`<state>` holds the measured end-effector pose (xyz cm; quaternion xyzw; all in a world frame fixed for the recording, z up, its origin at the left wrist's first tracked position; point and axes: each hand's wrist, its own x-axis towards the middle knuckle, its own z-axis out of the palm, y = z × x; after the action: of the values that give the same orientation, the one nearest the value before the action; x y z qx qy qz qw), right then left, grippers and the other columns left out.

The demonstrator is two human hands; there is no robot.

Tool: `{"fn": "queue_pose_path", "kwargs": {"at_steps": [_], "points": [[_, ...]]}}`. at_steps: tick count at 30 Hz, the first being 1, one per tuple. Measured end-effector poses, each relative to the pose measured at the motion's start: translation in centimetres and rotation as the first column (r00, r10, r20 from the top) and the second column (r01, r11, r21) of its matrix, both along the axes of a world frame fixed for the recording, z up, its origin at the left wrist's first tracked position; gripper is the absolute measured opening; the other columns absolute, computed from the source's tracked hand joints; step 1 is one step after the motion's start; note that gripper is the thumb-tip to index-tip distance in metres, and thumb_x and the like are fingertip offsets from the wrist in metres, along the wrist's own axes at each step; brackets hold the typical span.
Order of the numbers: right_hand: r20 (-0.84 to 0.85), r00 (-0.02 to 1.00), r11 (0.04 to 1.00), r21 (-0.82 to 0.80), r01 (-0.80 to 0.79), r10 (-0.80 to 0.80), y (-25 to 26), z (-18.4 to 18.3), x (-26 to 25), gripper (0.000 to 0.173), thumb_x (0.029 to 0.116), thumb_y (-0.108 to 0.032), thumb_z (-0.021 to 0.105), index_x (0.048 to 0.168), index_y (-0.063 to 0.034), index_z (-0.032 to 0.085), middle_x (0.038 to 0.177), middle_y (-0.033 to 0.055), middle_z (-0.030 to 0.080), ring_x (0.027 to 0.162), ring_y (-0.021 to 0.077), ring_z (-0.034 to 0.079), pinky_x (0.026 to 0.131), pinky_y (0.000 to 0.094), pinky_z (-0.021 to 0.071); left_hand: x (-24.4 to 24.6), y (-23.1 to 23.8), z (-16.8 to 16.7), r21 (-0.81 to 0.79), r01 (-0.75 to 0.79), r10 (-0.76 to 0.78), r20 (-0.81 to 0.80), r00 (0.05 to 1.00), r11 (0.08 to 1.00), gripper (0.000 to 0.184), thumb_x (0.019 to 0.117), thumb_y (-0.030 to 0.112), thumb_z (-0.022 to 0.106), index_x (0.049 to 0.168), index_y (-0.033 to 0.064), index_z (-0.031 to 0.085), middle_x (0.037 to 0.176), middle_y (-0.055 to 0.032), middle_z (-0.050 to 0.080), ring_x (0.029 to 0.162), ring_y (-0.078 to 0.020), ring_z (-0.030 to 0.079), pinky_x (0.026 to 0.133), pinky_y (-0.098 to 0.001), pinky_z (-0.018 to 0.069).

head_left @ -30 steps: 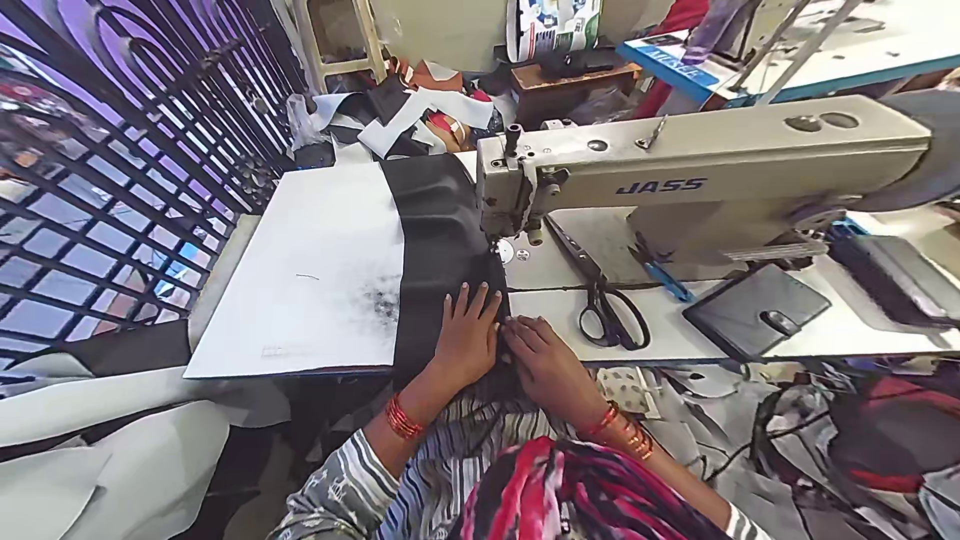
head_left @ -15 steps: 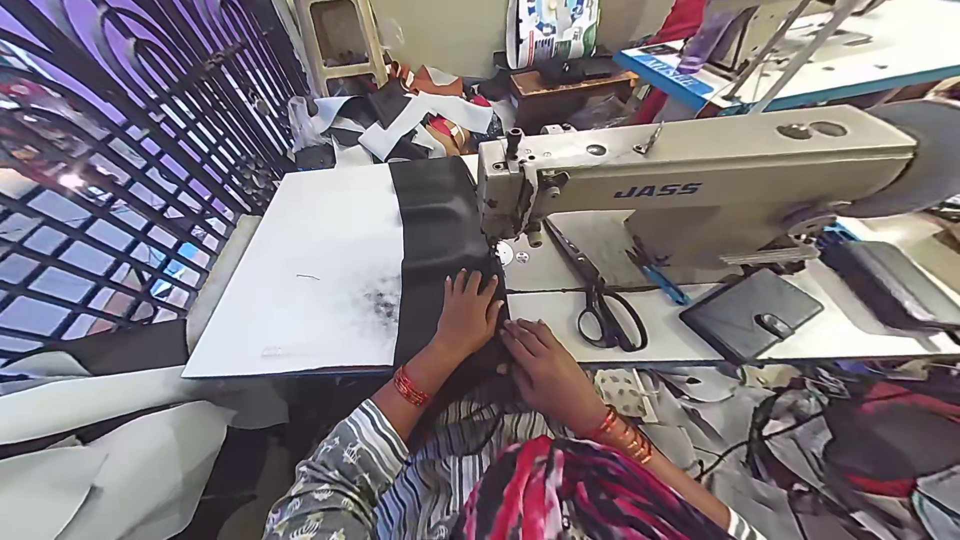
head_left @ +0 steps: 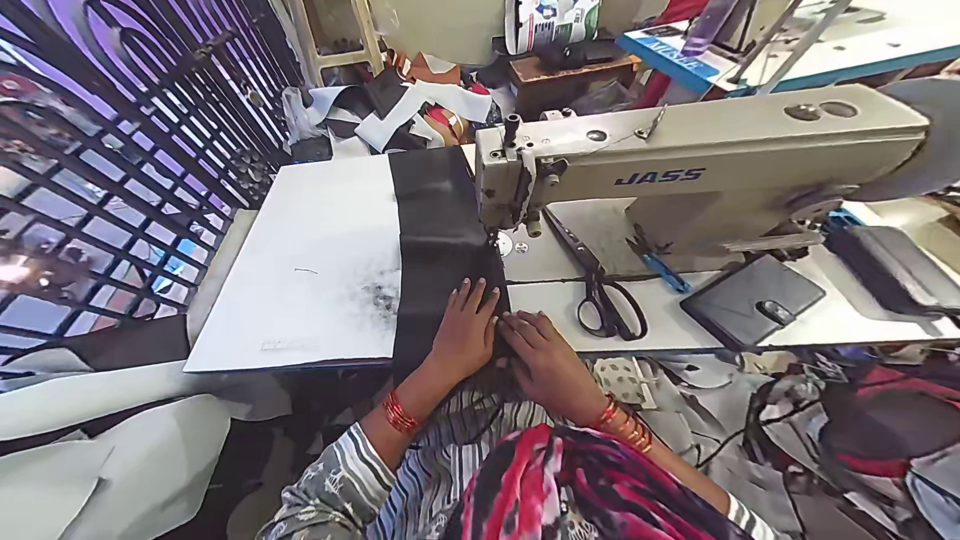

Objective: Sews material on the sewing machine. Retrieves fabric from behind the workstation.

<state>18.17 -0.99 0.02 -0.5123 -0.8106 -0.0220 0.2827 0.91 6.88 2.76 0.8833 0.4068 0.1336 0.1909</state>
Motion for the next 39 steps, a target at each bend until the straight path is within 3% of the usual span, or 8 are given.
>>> {"fn": "queue_pose_path", "kwargs": {"at_steps": [8, 12, 18, 24, 29, 33, 36, 39], "points": [[0.007, 1.0, 1.0, -0.018, 0.006, -0.005, -0.5, 0.2, 0.0, 0.044, 0.0959, -0.031, 0.055, 0.124, -0.0009, 0.071, 0.132, 0.0172, 0.068, 0.124, 0.0433, 0.063, 0.102, 0.0646, 0.047, 0.4, 2.1, 0.3, 0.023, 0.008, -0.007, -0.026, 1.0, 1.0, 0.05, 0.1073, 0.033, 0.044, 0.153, 0.0122, 0.05, 0.162, -0.0239, 0.037, 0.152, -0.0457, 0.028, 0.123, -0.0631, 0.0175], [0.015, 1.0, 1.0, 0.007, 0.004, -0.004, -0.5, 0.2, 0.1, 0.043, 0.0977, -0.031, 0.052, 0.122, -0.0005, 0.071, 0.131, 0.0172, 0.069, 0.123, 0.0424, 0.064, 0.101, 0.0639, 0.0481, 0.5, 2.6, 0.5, 0.057, -0.01, 0.007, 0.04, 0.999, 0.998, 0.042, 0.1082, 0.03, 0.046, 0.143, 0.0111, 0.062, 0.149, -0.0251, 0.052, 0.145, -0.048, 0.04, 0.12, -0.0652, 0.024], [0.022, 1.0, 1.0, -0.007, 0.016, -0.016, -0.4, 0.3, -0.1, 0.043, 0.095, -0.028, 0.055, 0.123, 0.0001, 0.071, 0.131, 0.0166, 0.069, 0.123, 0.0418, 0.064, 0.102, 0.0629, 0.0484, 0.4, 1.0, 1.7, -0.086, -0.025, 0.015, -0.113, 0.993, 0.996, 0.05, 0.1093, 0.029, 0.04, 0.156, 0.0134, 0.044, 0.165, -0.0214, 0.03, 0.155, -0.0441, 0.021, 0.124, -0.0635, 0.0133], [0.055, 0.998, 0.999, -0.018, 0.037, -0.036, -0.4, 0.5, -0.2, 0.047, 0.09, -0.03, 0.061, 0.125, -0.0007, 0.07, 0.132, 0.0157, 0.068, 0.124, 0.0414, 0.063, 0.102, 0.0626, 0.0481, 0.7, 1.1, 0.4, -0.009, -0.038, 0.037, -0.078, 0.996, 0.999, 0.051, 0.109, 0.031, 0.039, 0.157, 0.0141, 0.043, 0.166, -0.0195, 0.031, 0.155, -0.0435, 0.022, 0.123, -0.064, 0.0145], [0.034, 0.999, 0.999, -0.023, 0.034, -0.033, -0.5, 0.2, -0.3, 0.05, 0.0927, -0.037, 0.058, 0.126, -0.0016, 0.071, 0.134, 0.0164, 0.067, 0.125, 0.0421, 0.062, 0.103, 0.0638, 0.047, 1.1, 2.1, 0.7, -0.003, -0.049, 0.049, -0.061, 0.997, 0.999, 0.049, 0.1096, 0.031, 0.04, 0.155, 0.0135, 0.046, 0.164, -0.0209, 0.034, 0.154, -0.0451, 0.024, 0.123, -0.0645, 0.0158], [0.025, 0.999, 0.999, -0.015, 0.028, -0.028, -0.6, 0.4, -0.1, 0.053, 0.0923, -0.04, 0.058, 0.125, -0.0011, 0.071, 0.134, 0.0161, 0.067, 0.125, 0.0416, 0.062, 0.102, 0.0632, 0.0474, 1.2, 2.5, 1.6, -0.038, -0.064, 0.062, -0.044, 0.997, 0.997, 0.044, 0.1096, 0.028, 0.043, 0.148, 0.0126, 0.056, 0.157, -0.0238, 0.044, 0.15, -0.0466, 0.032, 0.122, -0.0634, 0.0204], [0.037, 0.999, 1.0, -0.026, 0.017, -0.016, -0.5, 0.6, 0.1, 0.054, 0.0889, -0.039, 0.06, 0.126, -0.0008, 0.069, 0.135, 0.0163, 0.066, 0.126, 0.042, 0.062, 0.103, 0.0629, 0.0471, 1.1, 1.3, 3.2, -0.17, -0.063, 0.037, -0.152, 0.988, 0.983, 0.048, 0.1101, 0.027, 0.041, 0.156, 0.0153, 0.044, 0.166, -0.0197, 0.03, 0.156, -0.0426, 0.019, 0.124, -0.0636, 0.0128], [0.027, 1.0, 0.998, -0.059, 0.001, 0.001, -0.6, 0.7, 0.1, 0.058, 0.0854, -0.039, 0.064, 0.128, 0.0004, 0.068, 0.135, 0.0171, 0.066, 0.126, 0.0435, 0.061, 0.102, 0.0641, 0.0469, 0.7, 0.3, 2.3, -0.152, -0.052, 0.031, -0.134, 0.99, 0.987, 0.05, 0.109, 0.026, 0.039, 0.158, 0.0172, 0.041, 0.169, -0.0171, 0.025, 0.157, -0.0417, 0.015, 0.124, -0.0645, 0.0103]]}}
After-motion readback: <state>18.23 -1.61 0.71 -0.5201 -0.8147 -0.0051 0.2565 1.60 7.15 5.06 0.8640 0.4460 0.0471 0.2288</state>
